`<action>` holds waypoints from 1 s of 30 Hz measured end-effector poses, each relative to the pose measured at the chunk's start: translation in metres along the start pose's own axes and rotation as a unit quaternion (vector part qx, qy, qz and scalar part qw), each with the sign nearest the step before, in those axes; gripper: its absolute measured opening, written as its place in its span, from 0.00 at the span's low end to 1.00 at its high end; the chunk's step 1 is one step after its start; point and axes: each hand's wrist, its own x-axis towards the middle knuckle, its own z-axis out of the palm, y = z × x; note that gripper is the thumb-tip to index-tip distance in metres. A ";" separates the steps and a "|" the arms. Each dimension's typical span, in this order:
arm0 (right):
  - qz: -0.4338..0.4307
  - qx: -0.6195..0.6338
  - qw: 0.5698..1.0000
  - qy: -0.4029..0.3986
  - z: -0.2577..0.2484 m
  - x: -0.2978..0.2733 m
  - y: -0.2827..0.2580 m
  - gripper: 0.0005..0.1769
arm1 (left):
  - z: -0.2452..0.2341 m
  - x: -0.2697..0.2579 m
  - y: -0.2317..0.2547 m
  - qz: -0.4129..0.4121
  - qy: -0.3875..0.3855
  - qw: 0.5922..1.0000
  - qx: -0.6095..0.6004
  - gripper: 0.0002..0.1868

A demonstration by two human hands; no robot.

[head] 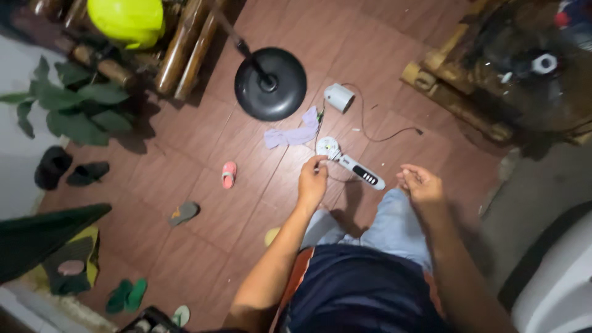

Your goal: The person assembles a standing electric fan by inserting the metal pole into the base, attaching the motor housing, and securing the fan cage. They use a screwdriver to tighten screws on the motor housing and handle the fan cage and base components.

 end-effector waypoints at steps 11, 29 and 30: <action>0.070 0.096 0.988 0.099 -0.175 0.118 0.026 0.17 | 0.173 0.010 0.021 -0.103 -0.101 0.989 -0.042 0.14; 0.293 0.300 0.870 0.258 -0.375 0.278 0.124 0.44 | 0.479 0.140 0.039 -0.116 -0.175 0.978 -0.006 0.40; 0.295 0.306 0.864 0.269 -0.381 0.285 0.127 0.43 | 0.488 0.150 0.035 -0.125 -0.171 0.977 -0.032 0.43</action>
